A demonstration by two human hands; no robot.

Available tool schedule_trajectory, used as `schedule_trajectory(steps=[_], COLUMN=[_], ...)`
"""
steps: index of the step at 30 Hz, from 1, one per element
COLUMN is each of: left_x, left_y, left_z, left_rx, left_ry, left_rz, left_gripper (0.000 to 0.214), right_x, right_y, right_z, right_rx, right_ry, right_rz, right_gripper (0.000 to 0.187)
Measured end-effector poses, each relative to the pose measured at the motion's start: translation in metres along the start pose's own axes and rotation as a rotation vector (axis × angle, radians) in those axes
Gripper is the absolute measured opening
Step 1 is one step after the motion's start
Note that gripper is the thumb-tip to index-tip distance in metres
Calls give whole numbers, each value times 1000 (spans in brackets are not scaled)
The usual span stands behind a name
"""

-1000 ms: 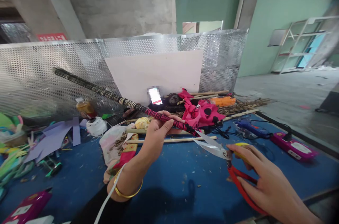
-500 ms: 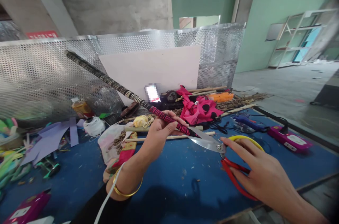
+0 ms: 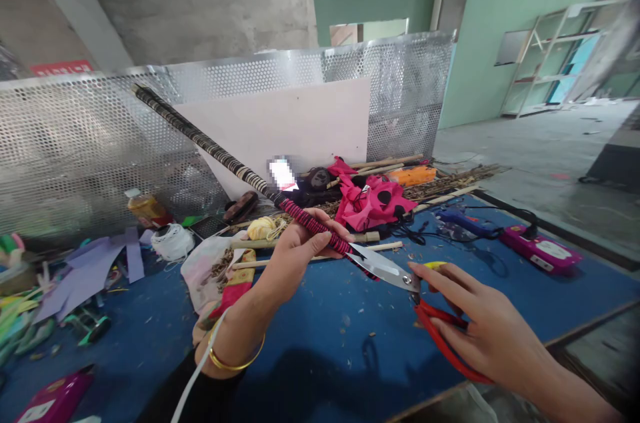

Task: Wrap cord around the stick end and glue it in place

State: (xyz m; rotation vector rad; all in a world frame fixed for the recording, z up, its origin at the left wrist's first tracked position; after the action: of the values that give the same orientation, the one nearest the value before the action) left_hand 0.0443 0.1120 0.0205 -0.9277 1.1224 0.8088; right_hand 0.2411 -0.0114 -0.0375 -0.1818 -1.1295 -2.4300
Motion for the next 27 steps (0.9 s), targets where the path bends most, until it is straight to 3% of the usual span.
schedule_trajectory(steps=[10,18,22,25,27], left_x=[4,2,-3,-3,-2], left_y=[2,3,10,15,18], left_z=[2,3,6,9,10], left_rx=[17,-16,-53,-63,-65], left_ry=[-15,-20,-65,-75,-77], left_rz=[26,14,17,8,-7], left_gripper=[15,17,18,20,20], right_x=[2,-1,-33,-72,-92], right_y=[-3,-5,0,-5,-11], right_z=[-4,-12,-19,-28,-35], right_rx=[-18,-85,-143,-57,36], right_ry=[28,-45,-197,-324,-333], right_rz=[47,104,37,-179,-315], right_gripper=[47,47,45,53,51])
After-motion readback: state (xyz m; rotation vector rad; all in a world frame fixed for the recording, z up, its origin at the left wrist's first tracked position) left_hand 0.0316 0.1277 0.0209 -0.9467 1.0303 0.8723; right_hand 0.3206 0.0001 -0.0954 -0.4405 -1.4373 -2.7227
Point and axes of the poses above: each hand's wrist, its own z-axis towards the middle knuckle, its own y-axis out of the back of the hand, x = y × z, the point moved 7 cm from there along z, towards the middle knuckle, and after that the axes turned 10 degrees about -x, right-handed, at the moved point
